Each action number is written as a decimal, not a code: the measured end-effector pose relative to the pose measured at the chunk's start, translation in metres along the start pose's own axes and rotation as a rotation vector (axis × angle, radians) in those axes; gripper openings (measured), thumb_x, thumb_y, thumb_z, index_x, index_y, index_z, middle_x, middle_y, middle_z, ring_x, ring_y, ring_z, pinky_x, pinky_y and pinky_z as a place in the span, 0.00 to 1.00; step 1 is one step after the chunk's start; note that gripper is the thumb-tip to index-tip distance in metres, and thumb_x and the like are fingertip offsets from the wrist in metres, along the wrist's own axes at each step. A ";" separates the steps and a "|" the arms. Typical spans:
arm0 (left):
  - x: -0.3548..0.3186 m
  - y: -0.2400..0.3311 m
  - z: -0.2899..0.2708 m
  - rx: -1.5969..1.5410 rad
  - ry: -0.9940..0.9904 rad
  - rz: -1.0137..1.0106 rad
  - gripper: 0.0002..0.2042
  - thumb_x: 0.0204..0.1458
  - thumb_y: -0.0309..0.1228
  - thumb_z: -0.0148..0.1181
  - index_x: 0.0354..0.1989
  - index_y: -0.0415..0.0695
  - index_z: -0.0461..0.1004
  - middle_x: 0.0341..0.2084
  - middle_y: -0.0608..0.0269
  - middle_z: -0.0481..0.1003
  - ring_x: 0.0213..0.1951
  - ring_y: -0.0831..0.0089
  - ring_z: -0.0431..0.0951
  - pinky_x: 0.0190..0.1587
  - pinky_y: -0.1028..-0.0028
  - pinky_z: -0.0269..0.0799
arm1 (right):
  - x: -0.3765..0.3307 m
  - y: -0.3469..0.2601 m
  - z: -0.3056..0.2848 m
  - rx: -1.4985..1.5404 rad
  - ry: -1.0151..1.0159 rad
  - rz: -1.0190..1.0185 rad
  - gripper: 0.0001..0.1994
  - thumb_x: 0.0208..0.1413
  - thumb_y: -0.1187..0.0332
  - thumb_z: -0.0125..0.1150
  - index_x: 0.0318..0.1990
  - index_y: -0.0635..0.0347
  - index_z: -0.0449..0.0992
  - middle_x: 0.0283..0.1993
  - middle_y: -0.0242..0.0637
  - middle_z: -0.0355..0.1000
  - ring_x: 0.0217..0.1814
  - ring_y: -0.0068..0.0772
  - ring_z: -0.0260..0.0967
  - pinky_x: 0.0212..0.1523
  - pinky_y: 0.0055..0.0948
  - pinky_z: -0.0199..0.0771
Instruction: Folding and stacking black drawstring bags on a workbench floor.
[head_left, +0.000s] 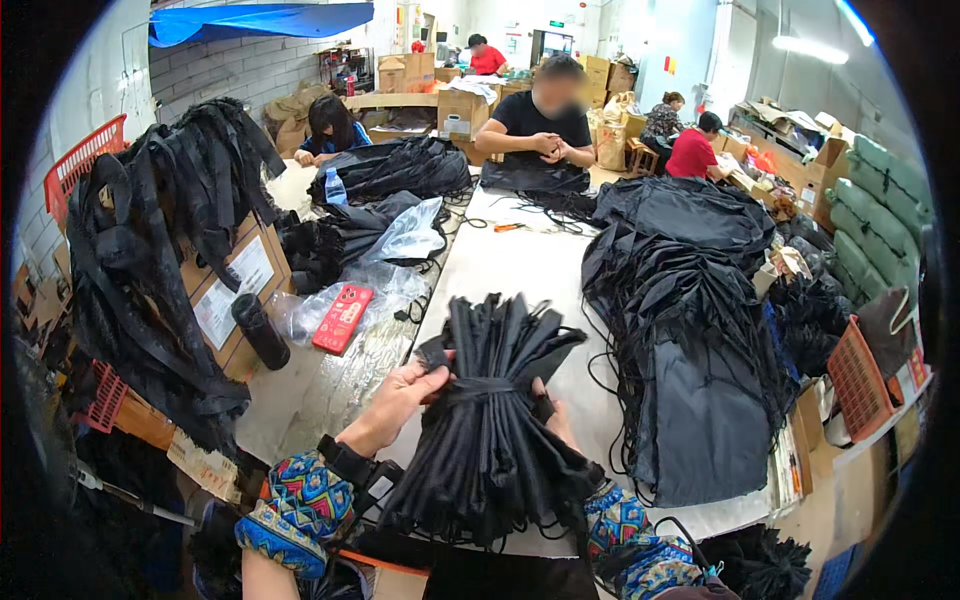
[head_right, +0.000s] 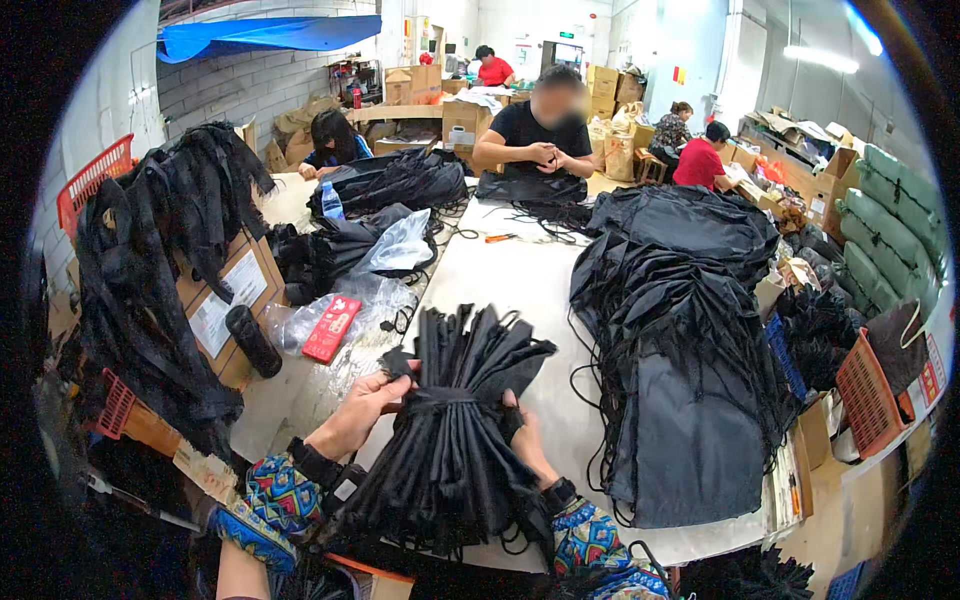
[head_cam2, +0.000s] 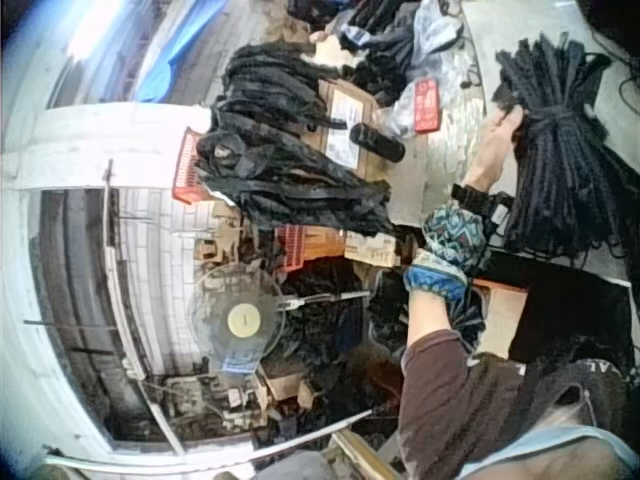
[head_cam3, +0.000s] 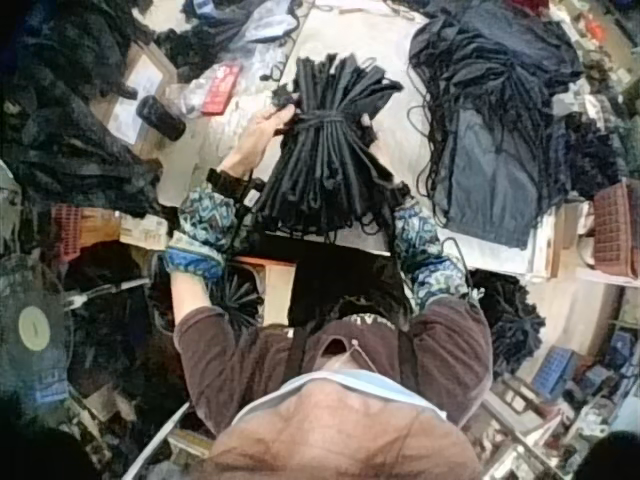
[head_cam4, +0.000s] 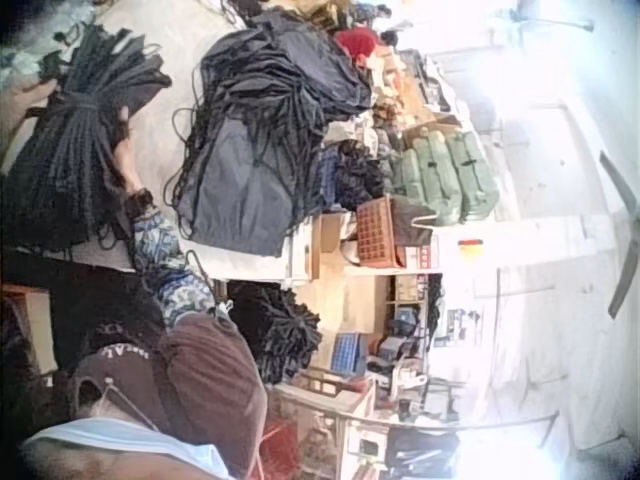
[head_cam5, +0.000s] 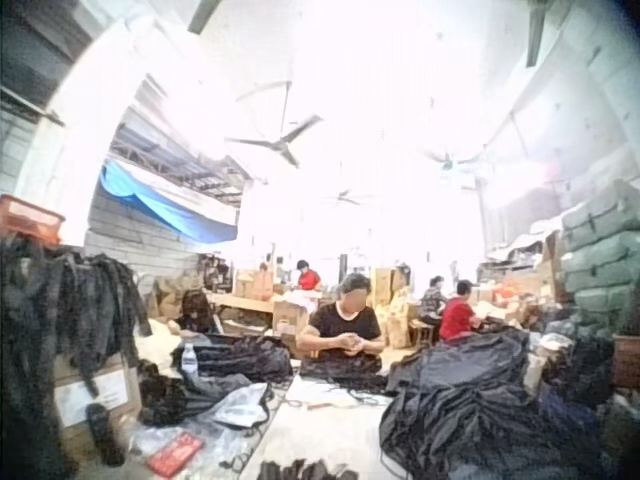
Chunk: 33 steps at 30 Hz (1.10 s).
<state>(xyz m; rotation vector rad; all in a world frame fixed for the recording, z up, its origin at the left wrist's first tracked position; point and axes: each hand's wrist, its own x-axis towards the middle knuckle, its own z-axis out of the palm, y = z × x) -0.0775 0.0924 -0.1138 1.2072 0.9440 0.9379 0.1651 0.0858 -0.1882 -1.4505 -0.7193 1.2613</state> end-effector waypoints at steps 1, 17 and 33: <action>0.001 -0.005 -0.003 -0.004 0.071 0.008 0.19 0.62 0.36 0.52 0.59 0.45 0.67 0.40 0.73 0.74 0.42 0.83 0.72 0.46 0.77 0.68 | 0.010 0.008 -0.015 -0.168 -0.046 -0.199 0.25 0.63 0.48 0.51 0.37 0.70 0.74 0.31 0.30 0.69 0.34 0.22 0.62 0.39 0.25 0.63; -0.013 0.012 0.009 -0.693 -0.041 0.306 0.11 0.65 0.34 0.45 0.37 0.40 0.70 0.20 0.68 0.65 0.26 0.73 0.69 0.46 0.66 0.70 | -0.016 -0.102 -0.049 0.158 -0.291 -0.458 0.21 0.62 0.50 0.52 0.28 0.60 0.72 0.24 0.29 0.68 0.23 0.20 0.66 0.25 0.22 0.69; -0.014 0.010 0.038 -0.662 -0.124 0.149 0.04 0.61 0.28 0.51 0.33 0.46 0.66 0.17 0.74 0.60 0.18 0.84 0.57 0.21 0.83 0.52 | -0.003 -0.157 0.027 -0.114 -0.843 -0.297 0.12 0.62 0.61 0.55 0.38 0.63 0.73 0.30 0.33 0.71 0.27 0.27 0.71 0.27 0.25 0.74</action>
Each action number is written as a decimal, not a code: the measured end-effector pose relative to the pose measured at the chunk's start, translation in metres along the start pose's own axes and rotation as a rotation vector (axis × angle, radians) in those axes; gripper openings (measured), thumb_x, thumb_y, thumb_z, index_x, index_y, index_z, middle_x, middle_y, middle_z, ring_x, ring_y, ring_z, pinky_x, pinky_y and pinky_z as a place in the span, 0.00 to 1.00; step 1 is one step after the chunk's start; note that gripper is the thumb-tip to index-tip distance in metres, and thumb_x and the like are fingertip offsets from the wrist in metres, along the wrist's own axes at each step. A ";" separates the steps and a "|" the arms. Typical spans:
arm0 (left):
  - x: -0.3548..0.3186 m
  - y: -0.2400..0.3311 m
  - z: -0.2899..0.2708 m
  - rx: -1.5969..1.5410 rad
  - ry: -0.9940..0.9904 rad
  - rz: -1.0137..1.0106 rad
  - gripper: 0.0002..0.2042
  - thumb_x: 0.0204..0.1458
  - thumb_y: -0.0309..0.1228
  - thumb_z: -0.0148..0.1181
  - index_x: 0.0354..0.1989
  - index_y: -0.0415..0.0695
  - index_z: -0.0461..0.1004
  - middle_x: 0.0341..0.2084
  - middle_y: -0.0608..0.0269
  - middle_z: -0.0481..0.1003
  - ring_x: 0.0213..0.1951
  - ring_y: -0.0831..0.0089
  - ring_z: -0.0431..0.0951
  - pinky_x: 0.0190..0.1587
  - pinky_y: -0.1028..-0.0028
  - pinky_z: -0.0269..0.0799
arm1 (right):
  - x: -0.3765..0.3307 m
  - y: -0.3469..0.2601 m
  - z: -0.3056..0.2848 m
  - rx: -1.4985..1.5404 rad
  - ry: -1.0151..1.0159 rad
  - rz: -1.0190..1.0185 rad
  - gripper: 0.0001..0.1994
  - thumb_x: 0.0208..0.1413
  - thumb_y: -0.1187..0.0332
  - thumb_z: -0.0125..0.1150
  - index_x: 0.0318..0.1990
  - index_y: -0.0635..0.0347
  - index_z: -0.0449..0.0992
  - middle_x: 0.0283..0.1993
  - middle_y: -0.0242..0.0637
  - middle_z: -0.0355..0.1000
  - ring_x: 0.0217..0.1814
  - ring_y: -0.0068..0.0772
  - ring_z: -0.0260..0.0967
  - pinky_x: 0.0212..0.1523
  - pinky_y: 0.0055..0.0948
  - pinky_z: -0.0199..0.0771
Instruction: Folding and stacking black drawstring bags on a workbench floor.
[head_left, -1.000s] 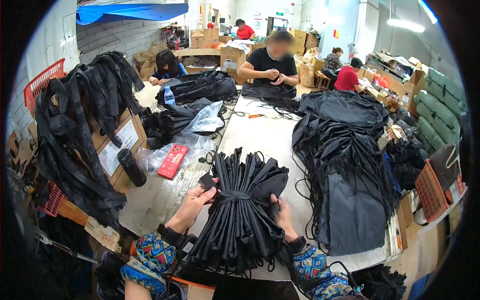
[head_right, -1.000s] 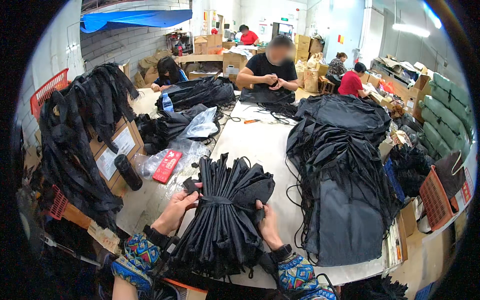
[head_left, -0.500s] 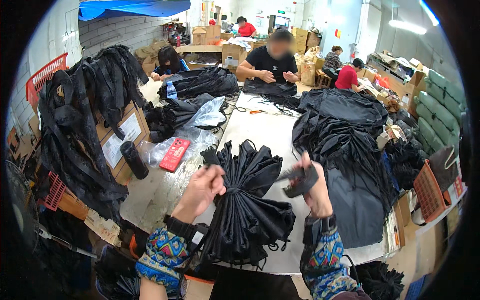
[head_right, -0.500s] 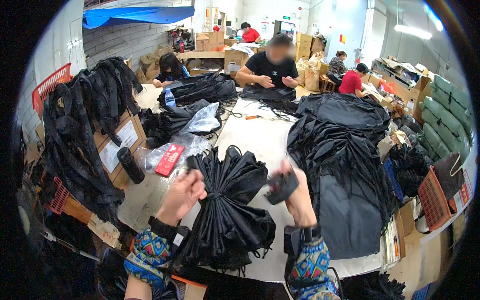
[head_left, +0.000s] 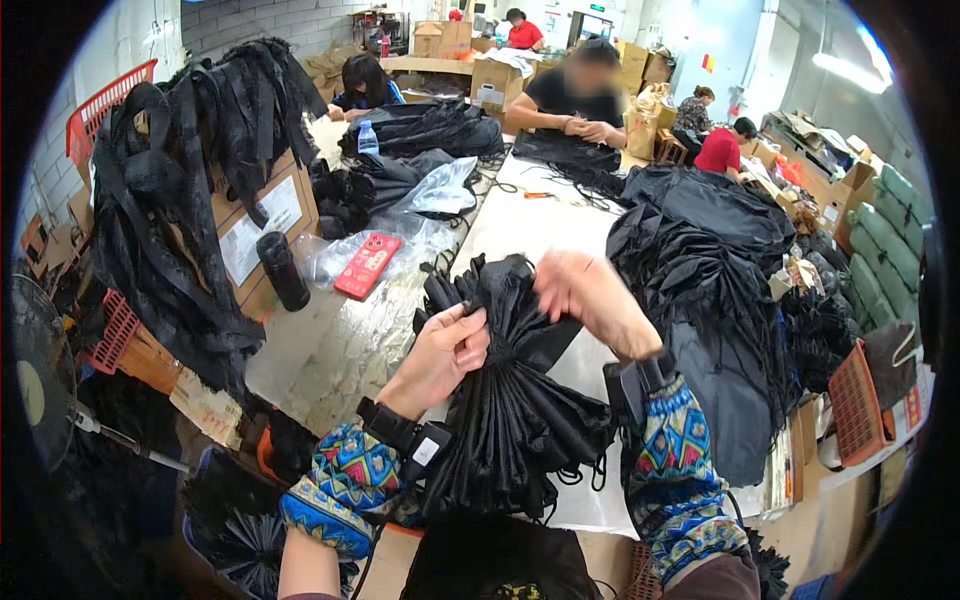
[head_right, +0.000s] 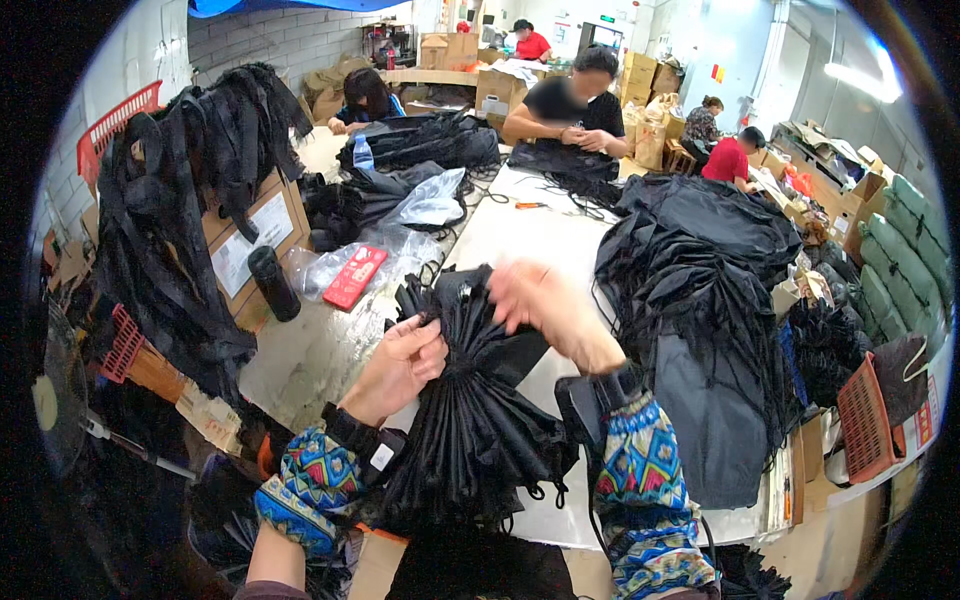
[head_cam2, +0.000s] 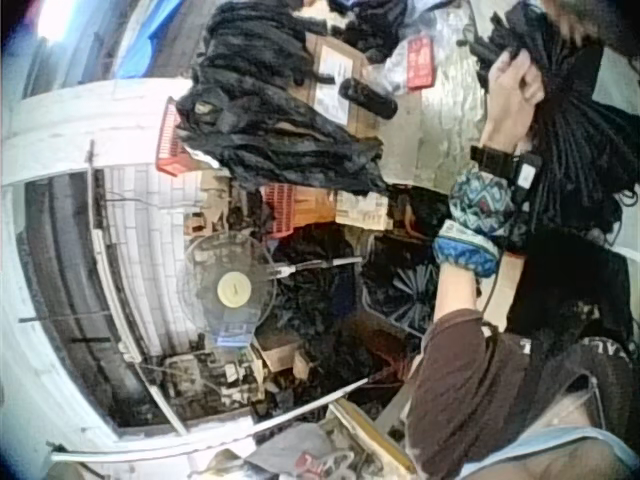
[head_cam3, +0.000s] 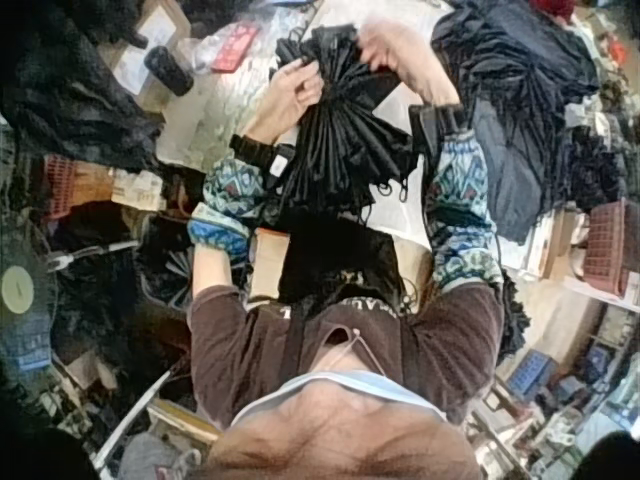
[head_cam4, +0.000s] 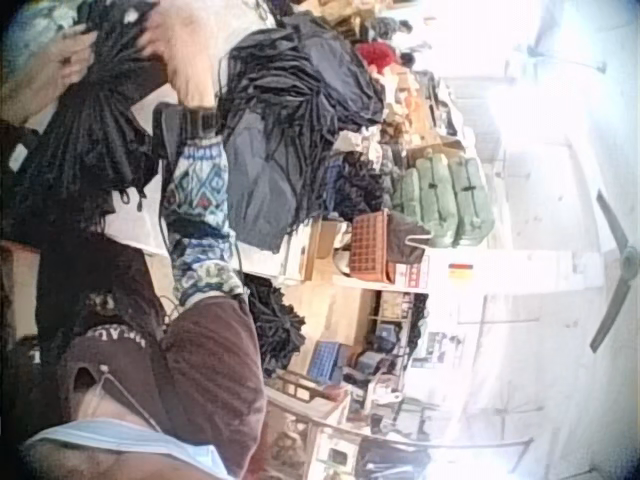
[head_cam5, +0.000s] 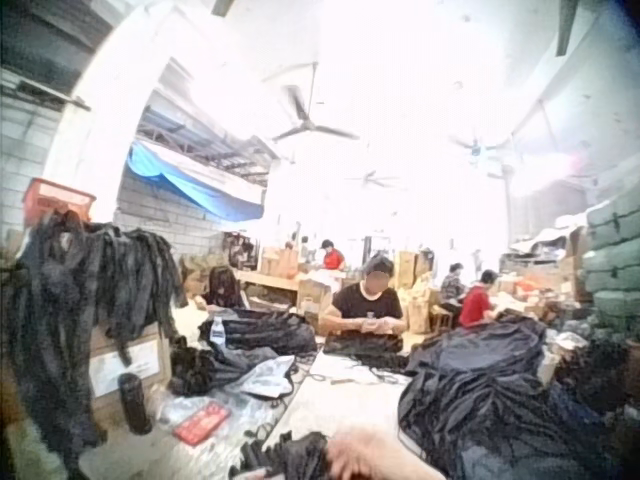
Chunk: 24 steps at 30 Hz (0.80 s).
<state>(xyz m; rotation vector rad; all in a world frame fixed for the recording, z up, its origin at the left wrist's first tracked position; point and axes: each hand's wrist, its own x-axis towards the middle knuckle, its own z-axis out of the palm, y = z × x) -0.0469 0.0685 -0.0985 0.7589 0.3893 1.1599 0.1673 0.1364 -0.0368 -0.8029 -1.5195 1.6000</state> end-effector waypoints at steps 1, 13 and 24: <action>-0.003 0.003 -0.007 -0.031 0.033 0.006 0.04 0.61 0.28 0.51 0.33 0.46 0.66 0.17 0.73 0.60 0.18 0.84 0.57 0.21 0.83 0.53 | -0.007 0.006 0.019 -0.260 -0.144 0.056 0.09 0.60 0.66 0.57 0.38 0.64 0.74 0.31 0.35 0.73 0.27 0.27 0.71 0.26 0.26 0.73; -0.003 0.008 -0.007 -0.146 0.208 0.088 0.17 0.64 0.42 0.45 0.28 0.44 0.67 0.12 0.75 0.53 0.14 0.83 0.51 0.17 0.80 0.47 | -0.053 0.050 0.043 0.030 -0.135 -0.186 0.10 0.63 0.73 0.51 0.39 0.72 0.76 0.36 0.41 0.77 0.41 0.27 0.74 0.47 0.25 0.71; -0.033 -0.030 -0.016 -0.114 0.302 0.103 0.16 0.64 0.42 0.45 0.26 0.46 0.65 0.10 0.77 0.51 0.12 0.83 0.49 0.16 0.79 0.45 | -0.087 0.081 0.038 0.520 -0.021 -0.361 0.10 0.64 0.71 0.48 0.38 0.71 0.70 0.22 0.34 0.64 0.23 0.28 0.62 0.36 0.35 0.72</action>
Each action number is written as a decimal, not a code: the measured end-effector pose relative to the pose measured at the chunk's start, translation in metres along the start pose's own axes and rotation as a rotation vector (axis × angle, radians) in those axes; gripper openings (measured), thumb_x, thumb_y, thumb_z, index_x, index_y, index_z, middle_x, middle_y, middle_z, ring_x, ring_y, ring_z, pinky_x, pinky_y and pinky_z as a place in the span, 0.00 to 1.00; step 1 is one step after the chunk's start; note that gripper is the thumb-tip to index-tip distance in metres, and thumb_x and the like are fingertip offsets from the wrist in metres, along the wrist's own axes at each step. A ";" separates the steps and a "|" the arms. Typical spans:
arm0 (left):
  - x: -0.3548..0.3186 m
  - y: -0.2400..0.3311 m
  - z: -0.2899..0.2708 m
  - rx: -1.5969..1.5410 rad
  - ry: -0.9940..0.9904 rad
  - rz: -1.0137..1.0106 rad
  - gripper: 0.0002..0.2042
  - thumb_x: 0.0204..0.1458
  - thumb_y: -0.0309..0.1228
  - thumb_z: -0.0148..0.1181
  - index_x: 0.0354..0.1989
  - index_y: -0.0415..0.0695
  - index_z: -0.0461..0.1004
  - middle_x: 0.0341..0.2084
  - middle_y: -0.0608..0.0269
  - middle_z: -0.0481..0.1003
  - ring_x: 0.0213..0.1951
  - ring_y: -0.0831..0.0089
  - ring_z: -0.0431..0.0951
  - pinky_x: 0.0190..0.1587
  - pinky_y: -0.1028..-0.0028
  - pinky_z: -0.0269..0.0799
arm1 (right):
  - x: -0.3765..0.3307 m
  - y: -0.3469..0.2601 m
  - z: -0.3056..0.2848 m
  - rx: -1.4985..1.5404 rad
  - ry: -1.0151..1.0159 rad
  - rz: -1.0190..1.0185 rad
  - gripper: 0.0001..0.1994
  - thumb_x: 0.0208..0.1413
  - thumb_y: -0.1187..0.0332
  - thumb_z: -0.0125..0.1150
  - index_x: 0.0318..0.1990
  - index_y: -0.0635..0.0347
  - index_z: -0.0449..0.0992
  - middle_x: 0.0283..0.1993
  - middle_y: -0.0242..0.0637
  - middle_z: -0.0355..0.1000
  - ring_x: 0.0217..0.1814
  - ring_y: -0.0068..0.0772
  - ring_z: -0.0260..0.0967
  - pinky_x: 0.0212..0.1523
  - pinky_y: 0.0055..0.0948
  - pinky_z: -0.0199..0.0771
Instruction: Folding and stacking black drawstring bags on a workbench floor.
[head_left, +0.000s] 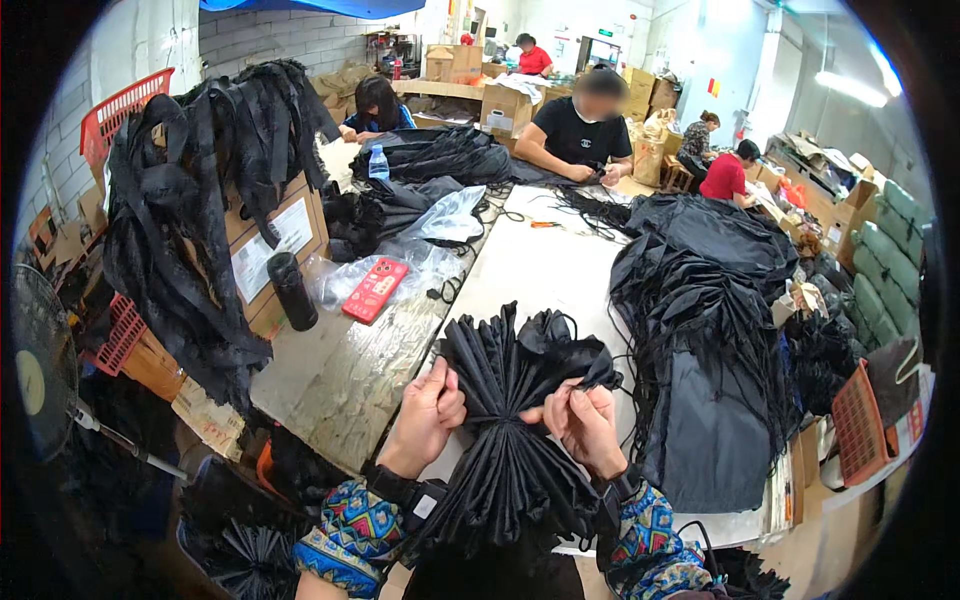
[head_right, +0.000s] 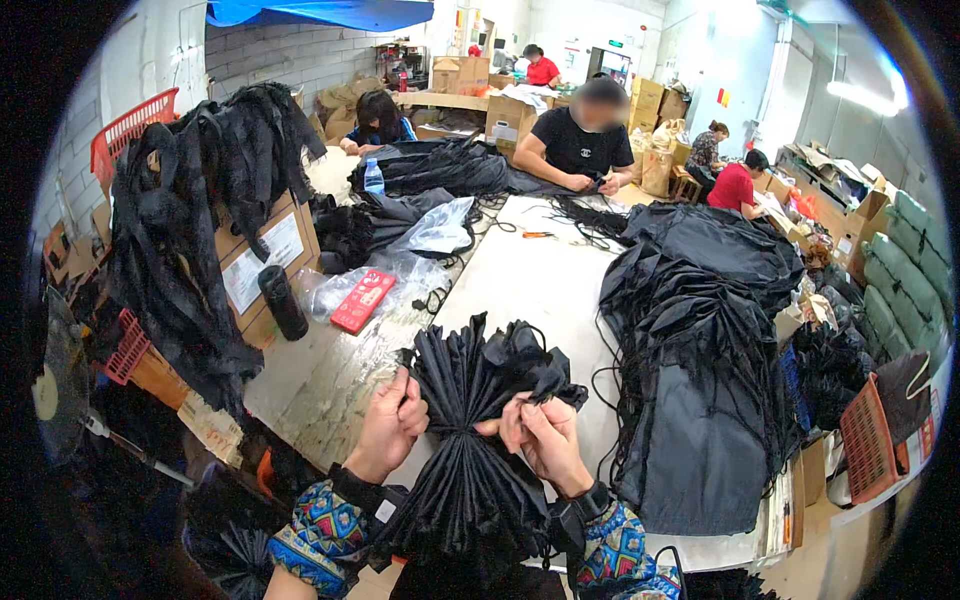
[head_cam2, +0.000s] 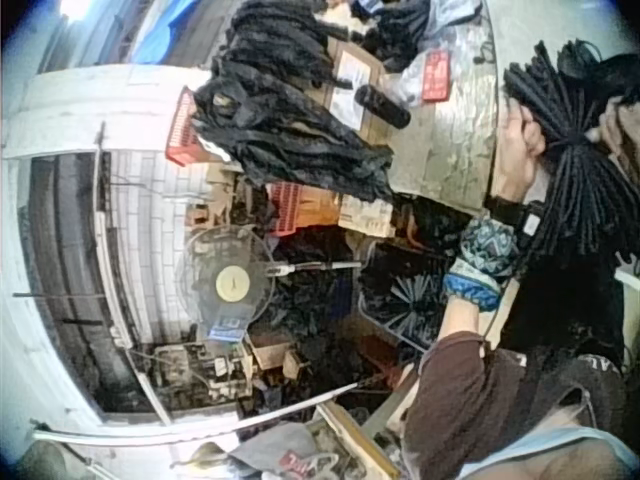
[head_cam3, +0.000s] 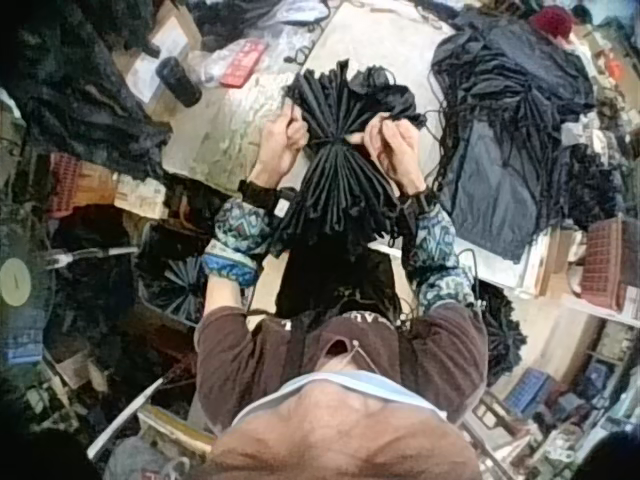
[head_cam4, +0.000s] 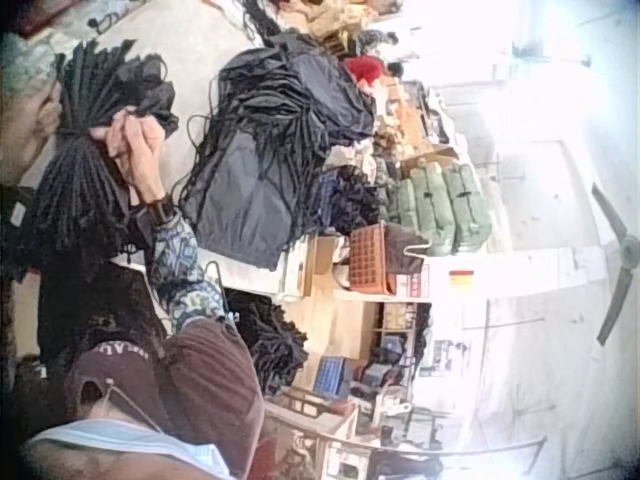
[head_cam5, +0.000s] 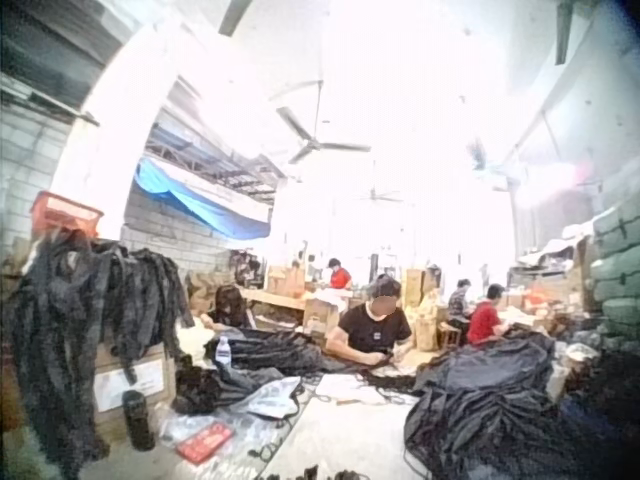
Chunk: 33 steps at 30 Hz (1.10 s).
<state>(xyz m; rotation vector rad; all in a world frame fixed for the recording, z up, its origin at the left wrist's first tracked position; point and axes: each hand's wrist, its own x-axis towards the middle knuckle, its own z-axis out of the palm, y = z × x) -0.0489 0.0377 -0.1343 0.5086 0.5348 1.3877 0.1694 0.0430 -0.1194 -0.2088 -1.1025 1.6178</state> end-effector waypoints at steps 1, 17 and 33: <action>-0.001 -0.003 -0.001 0.021 -0.002 -0.007 0.16 0.64 0.42 0.45 0.26 0.46 0.65 0.10 0.77 0.51 0.12 0.83 0.49 0.16 0.79 0.45 | 0.005 0.002 0.006 -0.022 -0.002 0.011 0.10 0.65 0.71 0.47 0.40 0.71 0.69 0.21 0.32 0.61 0.21 0.26 0.60 0.34 0.36 0.72; -0.014 0.020 -0.010 -0.052 0.189 0.153 0.25 0.63 0.51 0.43 0.52 0.40 0.68 0.31 0.64 0.70 0.31 0.73 0.70 0.39 0.75 0.65 | 0.016 0.003 0.021 -0.160 0.242 0.295 0.10 0.66 0.68 0.47 0.38 0.65 0.72 0.16 0.20 0.48 0.15 0.13 0.41 0.17 0.18 0.42; -0.045 0.011 -0.005 0.589 0.087 0.132 0.14 0.61 0.36 0.53 0.46 0.37 0.75 0.28 0.67 0.70 0.17 0.81 0.66 0.21 0.82 0.61 | 0.045 -0.044 0.052 -1.159 0.011 0.008 0.10 0.62 0.70 0.54 0.47 0.67 0.74 0.35 0.32 0.71 0.30 0.20 0.67 0.32 0.21 0.70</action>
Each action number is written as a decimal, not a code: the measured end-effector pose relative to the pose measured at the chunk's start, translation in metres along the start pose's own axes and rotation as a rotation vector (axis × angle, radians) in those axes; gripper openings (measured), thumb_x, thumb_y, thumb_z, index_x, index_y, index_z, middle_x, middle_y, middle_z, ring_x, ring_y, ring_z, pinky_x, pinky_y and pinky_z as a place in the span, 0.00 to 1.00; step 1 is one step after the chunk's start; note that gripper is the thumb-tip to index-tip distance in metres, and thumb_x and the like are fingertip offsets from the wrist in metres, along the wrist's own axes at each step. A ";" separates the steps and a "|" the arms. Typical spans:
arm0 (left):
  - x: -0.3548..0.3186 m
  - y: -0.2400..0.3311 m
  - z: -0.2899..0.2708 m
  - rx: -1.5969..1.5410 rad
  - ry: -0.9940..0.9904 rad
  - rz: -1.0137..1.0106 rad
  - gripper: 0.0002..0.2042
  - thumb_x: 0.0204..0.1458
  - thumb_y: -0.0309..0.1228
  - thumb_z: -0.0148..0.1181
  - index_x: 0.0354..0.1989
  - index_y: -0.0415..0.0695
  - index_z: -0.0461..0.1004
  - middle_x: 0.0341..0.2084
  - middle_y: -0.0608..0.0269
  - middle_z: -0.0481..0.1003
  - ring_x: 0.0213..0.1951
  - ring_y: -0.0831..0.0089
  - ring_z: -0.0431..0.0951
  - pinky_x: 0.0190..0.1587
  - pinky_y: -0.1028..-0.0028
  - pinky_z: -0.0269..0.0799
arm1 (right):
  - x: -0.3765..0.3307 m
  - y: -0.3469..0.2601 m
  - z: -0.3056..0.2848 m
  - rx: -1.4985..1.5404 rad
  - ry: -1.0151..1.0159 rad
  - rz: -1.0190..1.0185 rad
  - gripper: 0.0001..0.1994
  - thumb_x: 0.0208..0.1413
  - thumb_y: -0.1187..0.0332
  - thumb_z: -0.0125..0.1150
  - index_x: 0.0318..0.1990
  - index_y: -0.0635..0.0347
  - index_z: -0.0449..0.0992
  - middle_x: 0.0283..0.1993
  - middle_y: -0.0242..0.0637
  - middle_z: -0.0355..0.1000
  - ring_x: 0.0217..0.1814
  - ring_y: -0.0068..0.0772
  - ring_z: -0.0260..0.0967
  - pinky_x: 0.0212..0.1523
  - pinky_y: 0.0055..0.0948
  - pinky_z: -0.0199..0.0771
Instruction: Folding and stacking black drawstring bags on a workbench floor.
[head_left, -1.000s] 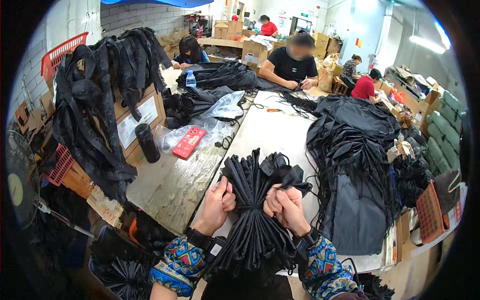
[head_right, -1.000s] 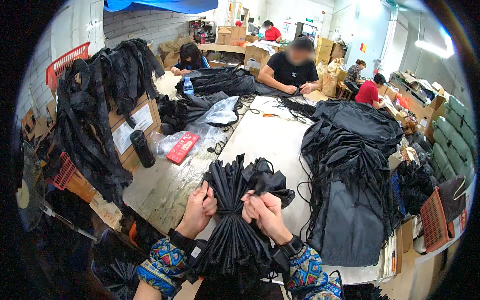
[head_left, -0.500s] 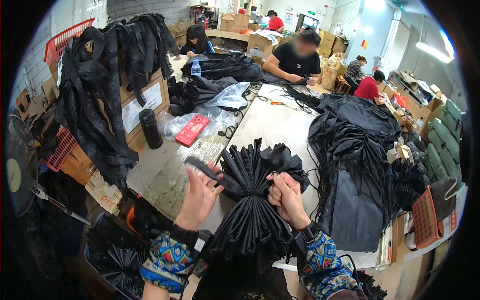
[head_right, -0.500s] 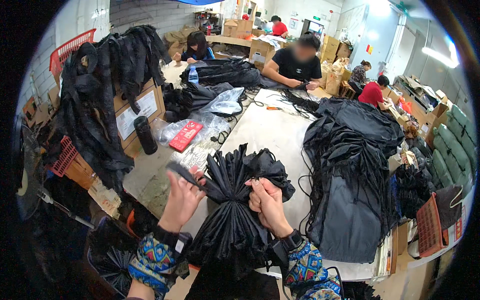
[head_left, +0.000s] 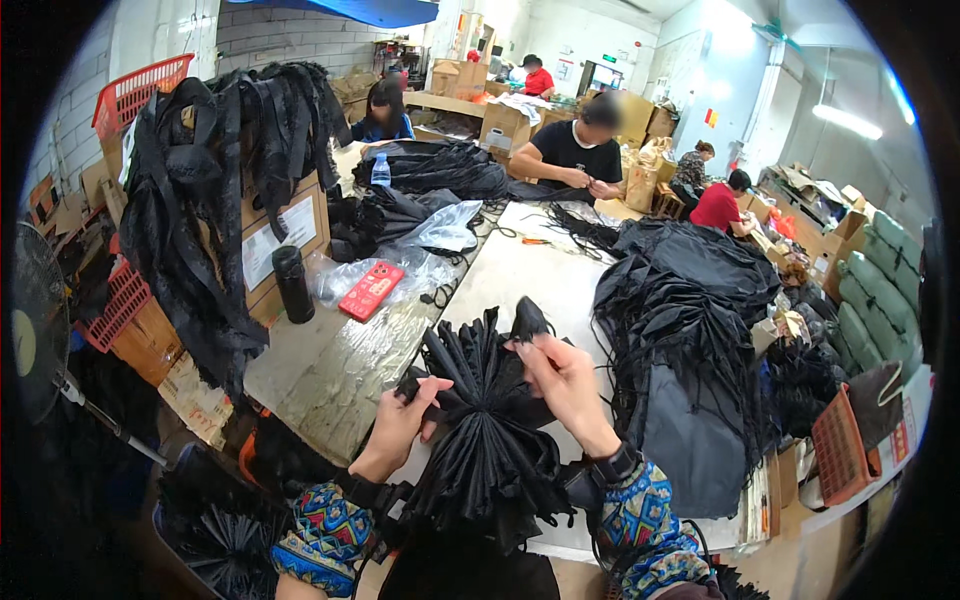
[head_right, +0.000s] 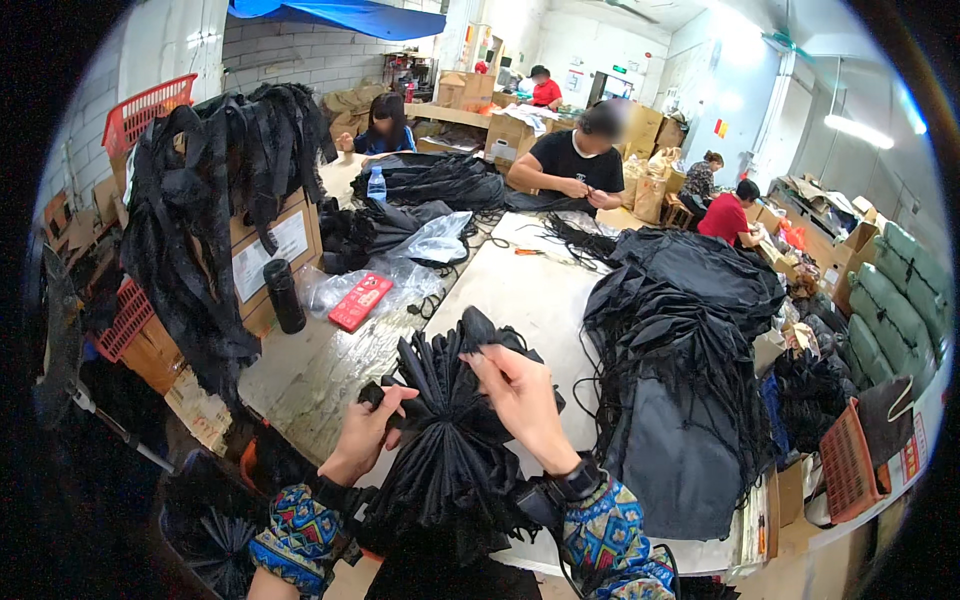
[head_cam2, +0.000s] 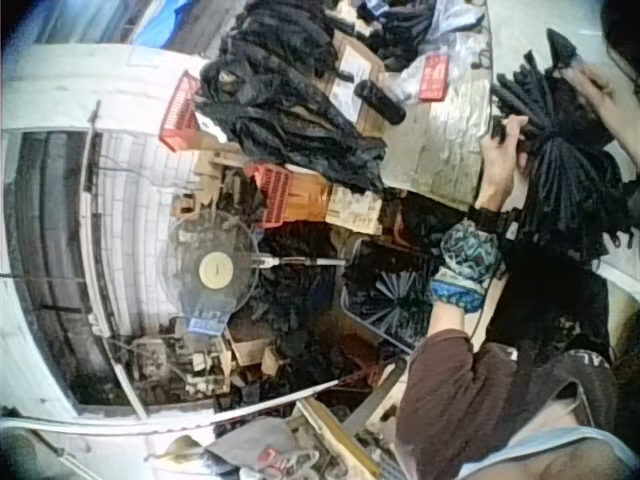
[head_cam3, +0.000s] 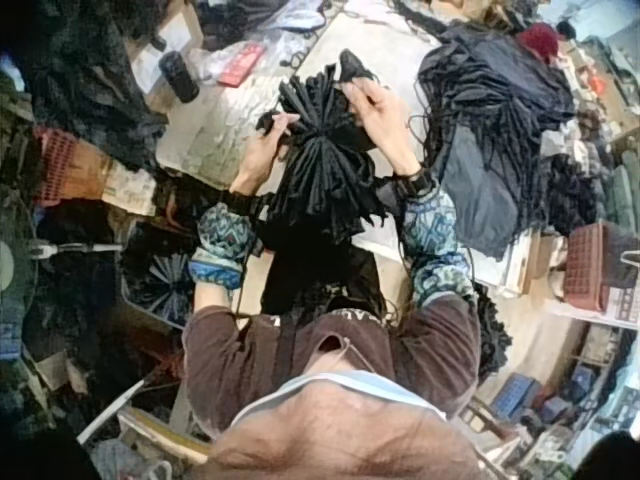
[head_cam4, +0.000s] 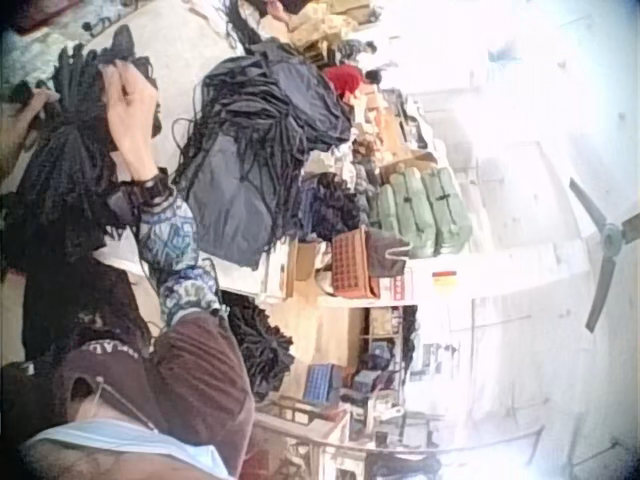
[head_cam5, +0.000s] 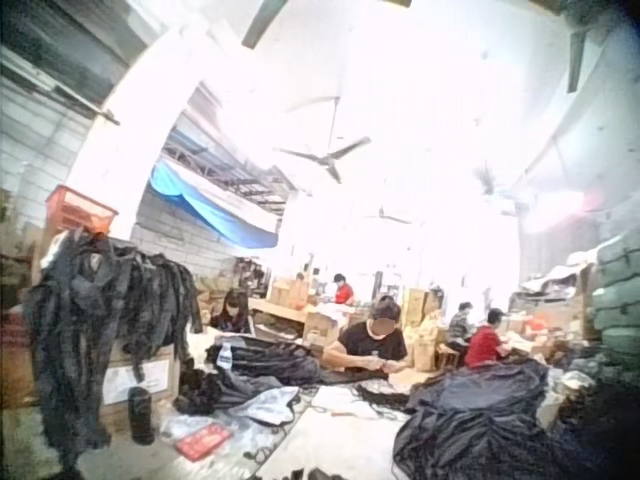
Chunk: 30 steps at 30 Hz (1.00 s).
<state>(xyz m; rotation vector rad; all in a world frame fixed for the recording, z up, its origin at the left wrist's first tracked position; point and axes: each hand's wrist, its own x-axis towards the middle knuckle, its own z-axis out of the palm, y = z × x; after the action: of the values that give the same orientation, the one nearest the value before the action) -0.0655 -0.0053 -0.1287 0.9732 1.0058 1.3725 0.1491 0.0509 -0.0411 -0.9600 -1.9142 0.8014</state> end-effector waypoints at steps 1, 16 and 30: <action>-0.002 0.001 0.003 -0.072 -0.007 -0.051 0.14 0.60 0.34 0.54 0.48 0.38 0.73 0.29 0.68 0.70 0.19 0.81 0.68 0.23 0.82 0.63 | 0.003 0.003 0.004 0.316 -0.098 0.168 0.14 0.62 0.70 0.55 0.52 0.67 0.71 0.38 0.34 0.72 0.30 0.20 0.67 0.32 0.20 0.71; 0.007 -0.013 0.006 0.300 -0.147 0.374 0.10 0.60 0.25 0.52 0.47 0.36 0.74 0.38 0.65 0.76 0.40 0.80 0.73 0.48 0.78 0.68 | -0.024 0.027 0.018 -0.065 -0.233 -0.377 0.06 0.56 0.73 0.60 0.40 0.65 0.76 0.37 0.40 0.74 0.36 0.37 0.73 0.38 0.26 0.72; 0.011 0.021 0.035 -0.708 -0.128 -0.232 0.13 0.62 0.34 0.46 0.24 0.43 0.66 0.13 0.70 0.59 0.16 0.77 0.59 0.30 0.68 0.64 | -0.066 0.009 0.034 0.946 0.075 0.119 0.12 0.66 0.72 0.47 0.38 0.77 0.70 0.24 0.33 0.64 0.28 0.25 0.62 0.43 0.34 0.70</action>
<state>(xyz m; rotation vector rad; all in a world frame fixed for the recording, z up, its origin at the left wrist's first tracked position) -0.0386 0.0062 -0.0980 0.3903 0.4520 1.3075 0.1468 -0.0059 -0.0895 -0.4859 -1.1698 1.5136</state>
